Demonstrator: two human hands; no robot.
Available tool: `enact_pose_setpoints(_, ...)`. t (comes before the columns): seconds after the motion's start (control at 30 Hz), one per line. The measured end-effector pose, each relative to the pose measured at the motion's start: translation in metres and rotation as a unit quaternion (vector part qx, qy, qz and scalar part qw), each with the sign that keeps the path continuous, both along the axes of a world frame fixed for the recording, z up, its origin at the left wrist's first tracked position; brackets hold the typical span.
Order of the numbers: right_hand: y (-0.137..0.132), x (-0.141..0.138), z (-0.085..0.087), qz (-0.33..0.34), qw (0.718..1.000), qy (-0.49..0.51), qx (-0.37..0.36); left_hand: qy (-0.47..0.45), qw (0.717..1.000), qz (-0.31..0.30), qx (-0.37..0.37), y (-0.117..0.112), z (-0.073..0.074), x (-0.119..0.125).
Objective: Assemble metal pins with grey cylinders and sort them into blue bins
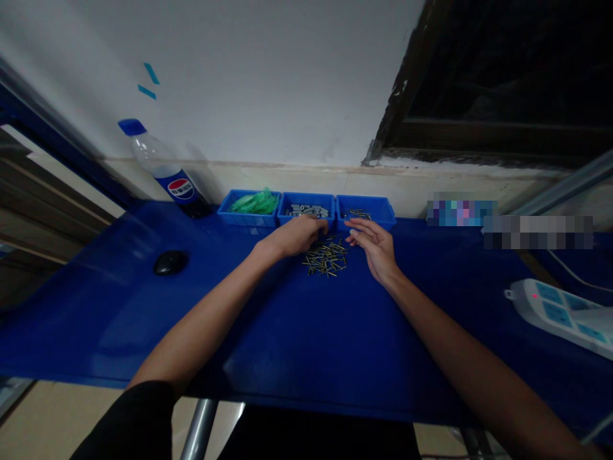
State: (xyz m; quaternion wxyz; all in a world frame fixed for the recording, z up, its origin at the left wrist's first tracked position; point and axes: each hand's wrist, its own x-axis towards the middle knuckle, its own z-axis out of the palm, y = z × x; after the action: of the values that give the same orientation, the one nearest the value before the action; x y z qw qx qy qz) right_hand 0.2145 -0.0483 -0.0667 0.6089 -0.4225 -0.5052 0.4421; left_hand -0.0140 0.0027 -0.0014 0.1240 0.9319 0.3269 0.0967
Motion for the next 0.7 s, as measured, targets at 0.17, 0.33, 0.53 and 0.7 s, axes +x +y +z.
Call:
enact_pose_setpoints(0.17, -0.001, -0.002, 0.001, 0.008, 0.999, -0.034, 0.001, -0.123, 0.992, -0.002, 0.01, -0.002, 0.007, 0.002)
enact_pose_setpoints(0.33, -0.004, -0.005, 0.006, 0.063, 0.996, -0.056, -0.018, -0.162, 0.987, 0.001, 0.009, -0.005, 0.008, 0.006)
enact_pose_setpoints(0.53, -0.004, -0.005, 0.003, 0.091, 0.994, -0.055, -0.02, -0.144, 0.989, -0.016, -0.002, -0.006, 0.004, 0.008)
enact_pose_setpoints(0.7, -0.003, -0.004, 0.0, 0.1, 0.993, -0.061, -0.022, -0.149, 0.987, -0.037, -0.036, -0.01, 0.004, 0.011)
